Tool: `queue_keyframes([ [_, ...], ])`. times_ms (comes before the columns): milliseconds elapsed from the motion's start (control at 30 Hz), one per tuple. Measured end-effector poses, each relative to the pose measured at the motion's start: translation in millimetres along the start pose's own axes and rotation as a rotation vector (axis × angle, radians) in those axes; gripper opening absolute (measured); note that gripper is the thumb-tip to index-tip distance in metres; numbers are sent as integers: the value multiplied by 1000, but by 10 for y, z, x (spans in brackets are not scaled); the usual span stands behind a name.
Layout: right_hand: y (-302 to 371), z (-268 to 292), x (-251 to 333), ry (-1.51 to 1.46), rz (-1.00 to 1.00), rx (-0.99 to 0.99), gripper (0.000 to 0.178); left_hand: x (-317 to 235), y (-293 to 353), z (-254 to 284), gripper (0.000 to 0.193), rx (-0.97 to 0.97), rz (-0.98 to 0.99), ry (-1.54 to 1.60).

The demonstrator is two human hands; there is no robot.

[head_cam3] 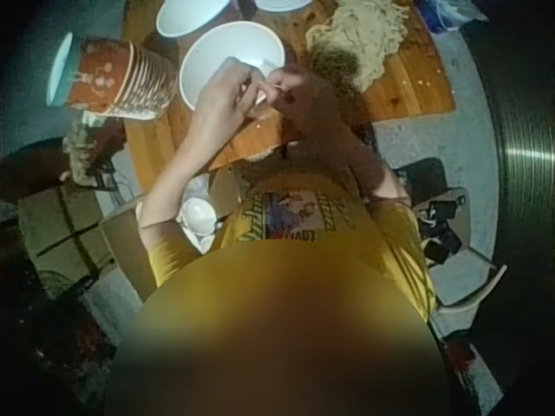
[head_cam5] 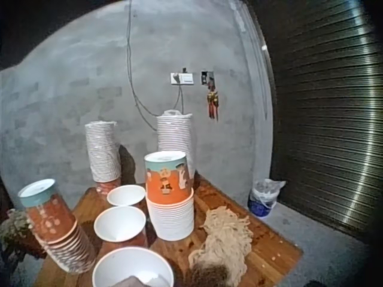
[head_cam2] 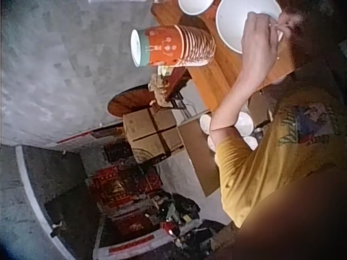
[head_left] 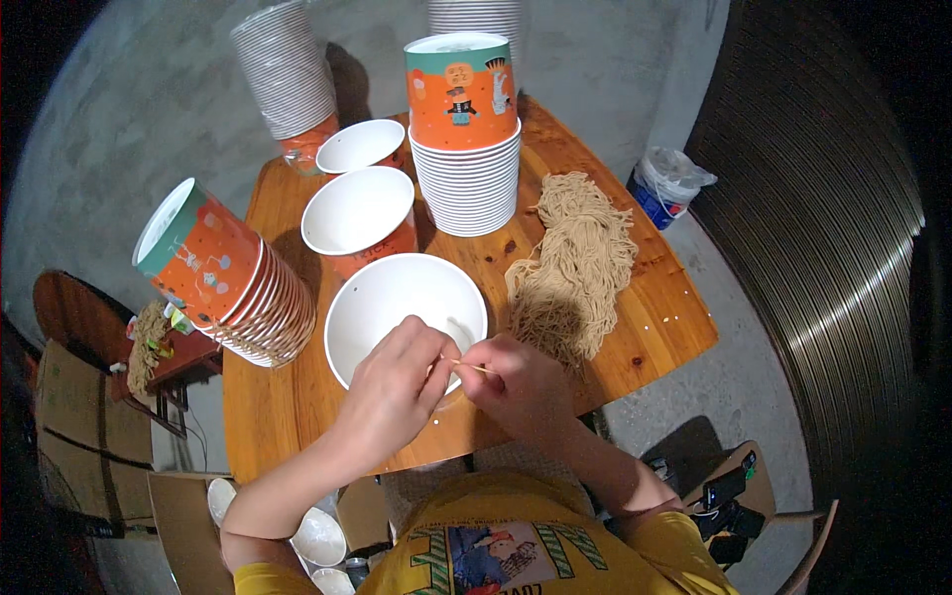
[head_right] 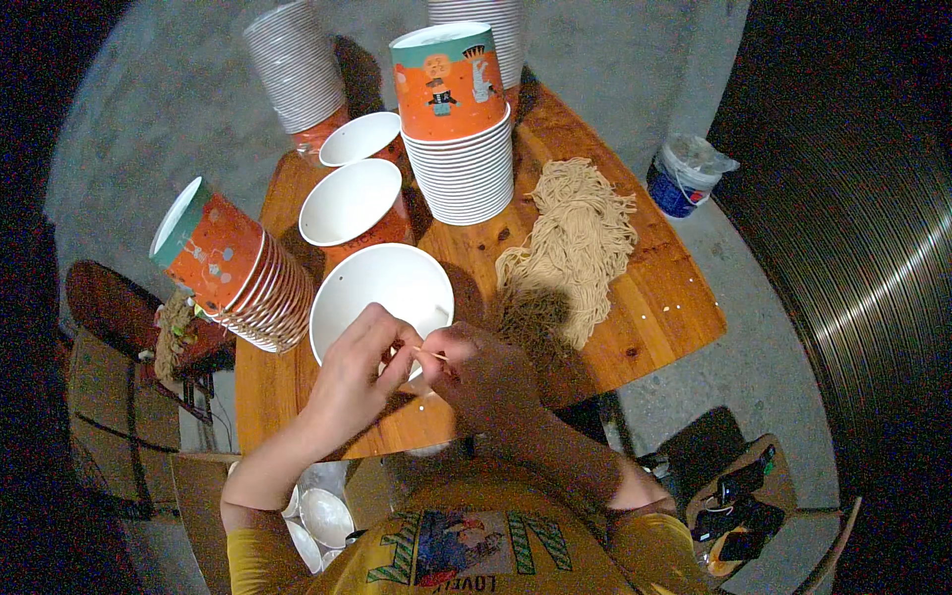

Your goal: Threading string through paper bowls to assemble them for manufacturing/packaging.

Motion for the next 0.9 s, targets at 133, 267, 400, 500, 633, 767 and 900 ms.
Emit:
queue_keyframes([
  [133, 51, -3, 28, 88, 50, -57, 14, -4, 19, 20, 8, -36, 6, 70],
  [267, 112, -4, 67, 127, 211, -172, 15, 145, 40, -49, 6, 43, 176, 258],
  [400, 123, 7, 93, 108, 253, -198, 18, 190, 42, -86, 6, 52, 198, 405],
  [500, 144, 10, 79, 95, 255, -205, 17, 198, 24, -98, 9, 82, 193, 415],
  [633, 116, 1, 24, -27, 160, -124, 11, 217, 22, -104, 14, 25, 150, 462],
  [767, 98, -26, -111, -222, -45, -72, 6, 185, -6, -127, 28, 41, 112, 572],
  [900, 105, -41, -188, -268, -68, -56, 7, 179, -14, -143, 34, 69, 117, 607],
])
Point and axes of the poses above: each hand's wrist, its own y-axis away from the middle knuckle, its own z-axis out of the back of the hand, x = y × z, the point moved 7 cm from there along -y, towards the middle knuckle, and after that the axes turned 14 degrees about x, right-handed, at the moved point
